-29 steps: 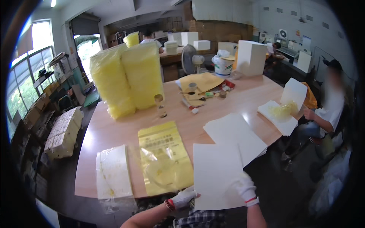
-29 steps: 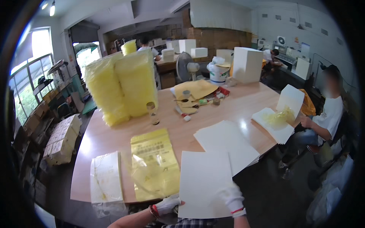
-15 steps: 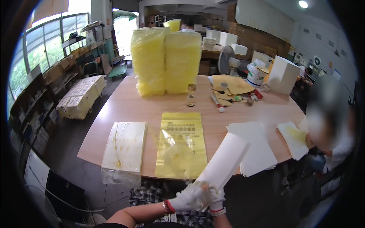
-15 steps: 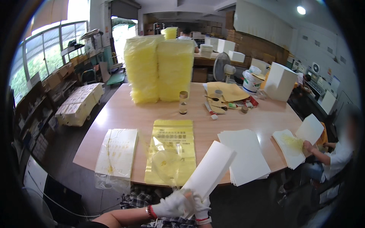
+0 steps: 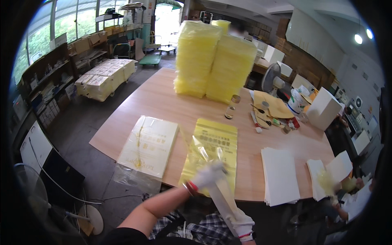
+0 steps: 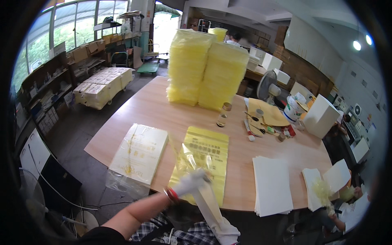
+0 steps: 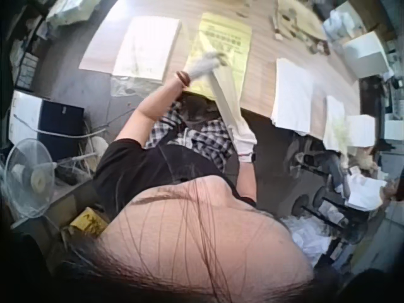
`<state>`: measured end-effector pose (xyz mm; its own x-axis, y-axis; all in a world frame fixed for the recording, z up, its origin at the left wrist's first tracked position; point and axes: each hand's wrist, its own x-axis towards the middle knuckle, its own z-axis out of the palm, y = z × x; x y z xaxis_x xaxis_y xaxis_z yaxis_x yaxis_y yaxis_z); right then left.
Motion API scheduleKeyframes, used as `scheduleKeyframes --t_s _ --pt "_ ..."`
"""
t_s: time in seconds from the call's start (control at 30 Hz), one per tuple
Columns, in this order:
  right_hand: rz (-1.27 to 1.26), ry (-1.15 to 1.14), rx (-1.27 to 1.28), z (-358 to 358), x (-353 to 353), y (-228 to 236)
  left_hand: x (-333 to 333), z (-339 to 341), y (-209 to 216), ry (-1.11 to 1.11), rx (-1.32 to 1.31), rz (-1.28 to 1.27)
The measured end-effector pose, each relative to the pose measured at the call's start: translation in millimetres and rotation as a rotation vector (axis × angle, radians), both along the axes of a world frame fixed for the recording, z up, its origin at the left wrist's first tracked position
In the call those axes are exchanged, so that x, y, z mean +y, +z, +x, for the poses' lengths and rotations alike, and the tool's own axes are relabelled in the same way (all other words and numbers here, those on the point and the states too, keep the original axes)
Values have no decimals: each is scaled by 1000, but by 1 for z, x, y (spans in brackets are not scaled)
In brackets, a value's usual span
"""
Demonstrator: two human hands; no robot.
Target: The person repeatedly picks up white books from a stack, places them into yellow plastic bags, and sets the filled bags aside. The process is performed one at a time in a repetitive loop.
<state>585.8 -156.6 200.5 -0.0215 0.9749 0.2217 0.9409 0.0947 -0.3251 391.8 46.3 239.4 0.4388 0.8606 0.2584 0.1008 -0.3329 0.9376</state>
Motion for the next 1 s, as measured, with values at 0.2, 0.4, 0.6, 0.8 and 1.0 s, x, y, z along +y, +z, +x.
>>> scheduleKeyframes --t_s 0.2,0.4,0.6,0.8,1.0 --pt "-452 -155 78 -5 57 -9 -77 39 -11 -289 534 90" --pt "314 -339 79 -8 126 -103 -45 -8 -43 -195 698 119" --pt "-295 -355 63 6 197 -67 27 -58 -175 528 313 288" --pt "-142 -345 187 -19 139 6 11 -74 -99 554 -409 -561" --pt "-579 -377 -21 -3 136 -68 -12 -99 -138 350 554 -192"
